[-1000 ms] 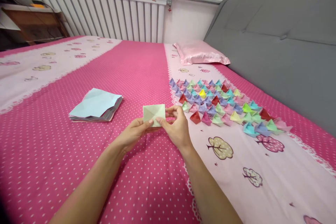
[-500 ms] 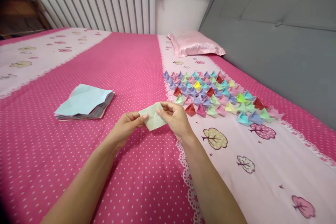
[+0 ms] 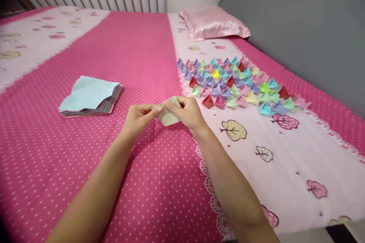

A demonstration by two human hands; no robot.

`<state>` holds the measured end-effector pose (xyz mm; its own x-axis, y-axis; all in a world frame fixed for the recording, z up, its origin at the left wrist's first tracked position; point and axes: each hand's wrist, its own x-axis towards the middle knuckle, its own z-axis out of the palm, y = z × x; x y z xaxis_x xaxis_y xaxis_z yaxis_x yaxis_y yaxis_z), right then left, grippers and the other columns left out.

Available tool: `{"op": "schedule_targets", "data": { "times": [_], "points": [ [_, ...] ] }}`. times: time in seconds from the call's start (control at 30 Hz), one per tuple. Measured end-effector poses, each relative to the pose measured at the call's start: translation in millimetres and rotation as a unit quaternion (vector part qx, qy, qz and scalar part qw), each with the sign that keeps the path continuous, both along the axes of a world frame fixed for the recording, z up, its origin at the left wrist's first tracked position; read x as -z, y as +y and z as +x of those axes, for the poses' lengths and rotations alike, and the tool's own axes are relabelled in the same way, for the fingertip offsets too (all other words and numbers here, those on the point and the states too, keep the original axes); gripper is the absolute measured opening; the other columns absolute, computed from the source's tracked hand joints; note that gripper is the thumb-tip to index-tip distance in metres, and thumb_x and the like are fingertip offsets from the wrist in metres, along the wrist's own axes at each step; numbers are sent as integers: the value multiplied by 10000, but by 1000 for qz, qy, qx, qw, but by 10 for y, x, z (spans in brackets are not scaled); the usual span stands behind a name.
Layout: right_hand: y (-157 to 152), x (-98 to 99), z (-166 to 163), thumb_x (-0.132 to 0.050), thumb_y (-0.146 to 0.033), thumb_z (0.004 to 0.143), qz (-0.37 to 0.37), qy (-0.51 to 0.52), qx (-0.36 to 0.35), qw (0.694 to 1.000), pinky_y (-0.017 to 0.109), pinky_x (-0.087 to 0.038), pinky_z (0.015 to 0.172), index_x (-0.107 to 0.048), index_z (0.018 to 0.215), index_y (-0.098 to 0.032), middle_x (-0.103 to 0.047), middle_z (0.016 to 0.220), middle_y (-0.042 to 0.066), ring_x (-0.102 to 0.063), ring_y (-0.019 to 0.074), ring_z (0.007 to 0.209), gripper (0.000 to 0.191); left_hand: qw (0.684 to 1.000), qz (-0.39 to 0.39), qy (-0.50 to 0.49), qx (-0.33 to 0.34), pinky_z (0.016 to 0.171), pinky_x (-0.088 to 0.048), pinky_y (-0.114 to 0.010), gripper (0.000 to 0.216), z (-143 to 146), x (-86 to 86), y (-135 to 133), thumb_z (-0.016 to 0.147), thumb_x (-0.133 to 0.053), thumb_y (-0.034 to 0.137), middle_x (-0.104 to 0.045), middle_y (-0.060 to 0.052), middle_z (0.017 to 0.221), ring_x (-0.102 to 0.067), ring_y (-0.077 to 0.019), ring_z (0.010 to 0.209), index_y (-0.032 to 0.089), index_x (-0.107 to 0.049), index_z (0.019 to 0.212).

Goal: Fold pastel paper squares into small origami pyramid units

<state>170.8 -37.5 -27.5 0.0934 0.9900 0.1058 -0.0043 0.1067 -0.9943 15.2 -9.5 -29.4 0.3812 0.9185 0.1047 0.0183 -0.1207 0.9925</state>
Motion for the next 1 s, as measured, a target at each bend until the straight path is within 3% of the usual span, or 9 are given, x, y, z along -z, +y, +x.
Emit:
{"op": "schedule_targets", "data": {
  "times": [0.2,0.33,0.6,1.0],
  "points": [
    [21,6,2,-642,-488,721,35,-5,18,999,219,-331,440,-602,598,-186,-488,538,-35,-426,84,473,329,999,-15,-29,35,617,-476,-240,238,-7,-23,-22,750,-633,383,-690,-17,640,-592,-138,620,171,-734,711],
    [36,23,10,-591,-498,766,34,17,8,999,234,-359,482,-602,638,-199,-502,563,-35,-452,99,499,325,995,-37,-64,64,668,-487,-262,258,5,-26,-25,779,-600,377,-690,-34,660,-606,-145,633,157,-730,746],
    [47,17,-3,-538,-448,823,120,-104,75,985,216,-301,457,-548,641,-175,-432,569,-34,-380,86,511,329,997,-43,-17,57,450,-335,-182,239,13,8,-21,669,-704,350,-609,-2,543,-457,-64,459,112,-696,693],
    [16,-14,-15,-499,-381,860,150,-180,88,968,219,-294,475,-490,612,-174,-410,553,-42,-367,83,509,322,994,-34,44,92,407,-196,-187,349,25,39,-48,600,-732,406,-413,51,410,-300,-30,405,115,-591,470]
  ]
}}
